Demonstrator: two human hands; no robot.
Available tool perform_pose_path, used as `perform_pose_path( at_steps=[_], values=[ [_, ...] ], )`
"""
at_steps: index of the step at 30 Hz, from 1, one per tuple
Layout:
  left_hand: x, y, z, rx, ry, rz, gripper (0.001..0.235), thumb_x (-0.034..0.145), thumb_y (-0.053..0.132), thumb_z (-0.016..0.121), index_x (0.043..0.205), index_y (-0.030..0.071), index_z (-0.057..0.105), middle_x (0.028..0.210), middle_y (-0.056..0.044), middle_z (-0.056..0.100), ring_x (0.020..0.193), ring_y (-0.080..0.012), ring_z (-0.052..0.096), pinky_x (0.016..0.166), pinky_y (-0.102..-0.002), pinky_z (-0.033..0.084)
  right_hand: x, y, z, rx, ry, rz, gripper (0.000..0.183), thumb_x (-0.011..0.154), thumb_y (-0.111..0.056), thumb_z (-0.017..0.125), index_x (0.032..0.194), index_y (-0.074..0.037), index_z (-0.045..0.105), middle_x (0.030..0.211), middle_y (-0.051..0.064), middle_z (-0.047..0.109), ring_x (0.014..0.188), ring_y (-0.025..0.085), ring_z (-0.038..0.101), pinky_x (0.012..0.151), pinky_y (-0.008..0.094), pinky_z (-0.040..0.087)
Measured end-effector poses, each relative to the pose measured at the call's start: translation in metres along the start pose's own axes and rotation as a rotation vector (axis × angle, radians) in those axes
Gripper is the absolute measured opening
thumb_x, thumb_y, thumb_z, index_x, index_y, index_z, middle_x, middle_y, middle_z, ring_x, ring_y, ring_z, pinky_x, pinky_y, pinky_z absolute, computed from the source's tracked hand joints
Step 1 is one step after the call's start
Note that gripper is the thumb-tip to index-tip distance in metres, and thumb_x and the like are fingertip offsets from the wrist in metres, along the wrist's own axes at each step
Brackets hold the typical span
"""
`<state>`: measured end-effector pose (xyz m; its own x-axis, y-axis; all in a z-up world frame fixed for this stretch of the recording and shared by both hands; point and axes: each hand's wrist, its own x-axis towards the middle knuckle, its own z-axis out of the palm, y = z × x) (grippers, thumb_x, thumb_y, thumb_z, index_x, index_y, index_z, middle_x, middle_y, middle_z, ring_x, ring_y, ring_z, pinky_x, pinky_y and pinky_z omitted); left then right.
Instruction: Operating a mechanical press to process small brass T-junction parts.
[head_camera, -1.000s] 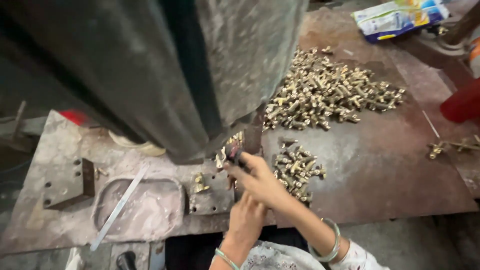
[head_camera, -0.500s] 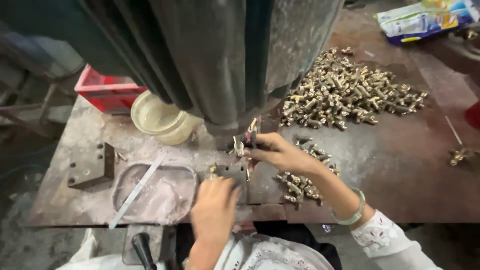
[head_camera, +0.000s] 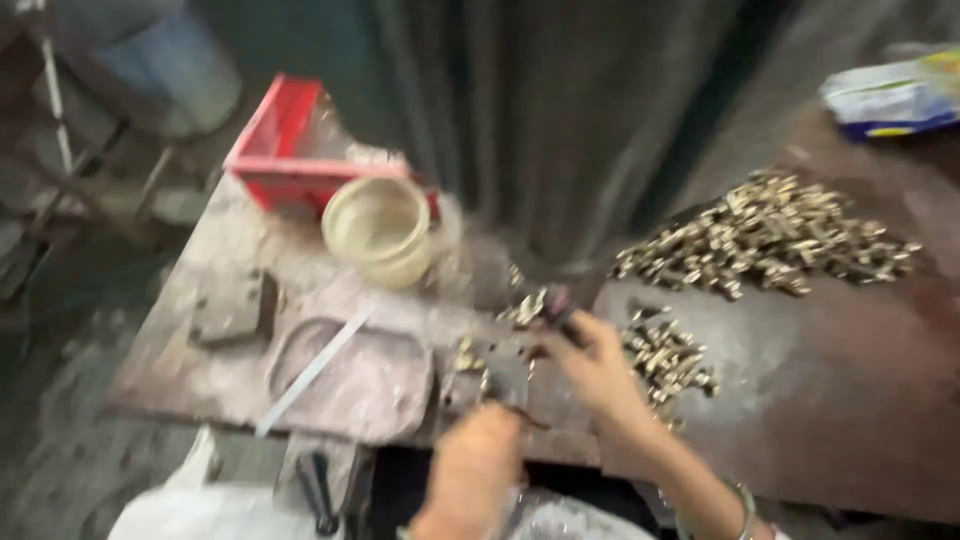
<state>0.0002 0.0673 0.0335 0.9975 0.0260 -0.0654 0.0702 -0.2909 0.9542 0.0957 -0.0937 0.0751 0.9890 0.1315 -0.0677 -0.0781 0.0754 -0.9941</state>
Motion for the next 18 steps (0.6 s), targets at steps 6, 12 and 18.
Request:
perform_pose_path(
  at_steps=[6,12,18],
  values=[
    [-0.002,0.023,-0.134,0.598,0.316,0.322,0.018,0.084,0.001,0.063,0.096,0.007,0.076,0.094,-0.013,0.072,0.085,-0.0373,0.069,0.073,-0.045,0.054,-0.011,-0.014,0.007,0.051,0.057,-0.062,0.021,0.097,-0.014,0.064,0.110,0.001,0.071,0.100,0.005,0.075,0.080,0.013,0.070,0.076,0.031,0.059],
    [0.000,-0.001,-0.124,0.756,0.181,0.234,0.018,0.078,-0.002,0.060,0.090,0.004,0.073,0.087,-0.015,0.066,0.084,-0.0385,0.066,0.073,-0.048,0.053,-0.005,-0.003,-0.001,0.116,0.021,-0.022,0.021,0.100,-0.011,0.062,0.115,0.004,0.068,0.109,0.007,0.073,0.088,0.013,0.067,0.080,0.032,0.058],
    [0.007,-0.010,-0.132,0.387,0.254,0.050,0.018,0.079,0.009,0.079,0.097,0.007,0.081,0.092,-0.011,0.079,0.081,-0.0248,0.078,0.074,-0.032,0.059,-0.006,-0.011,0.000,0.132,-0.043,-0.022,0.023,0.101,-0.011,0.059,0.120,0.001,0.068,0.108,0.007,0.072,0.088,0.012,0.067,0.078,0.031,0.058]
  ],
)
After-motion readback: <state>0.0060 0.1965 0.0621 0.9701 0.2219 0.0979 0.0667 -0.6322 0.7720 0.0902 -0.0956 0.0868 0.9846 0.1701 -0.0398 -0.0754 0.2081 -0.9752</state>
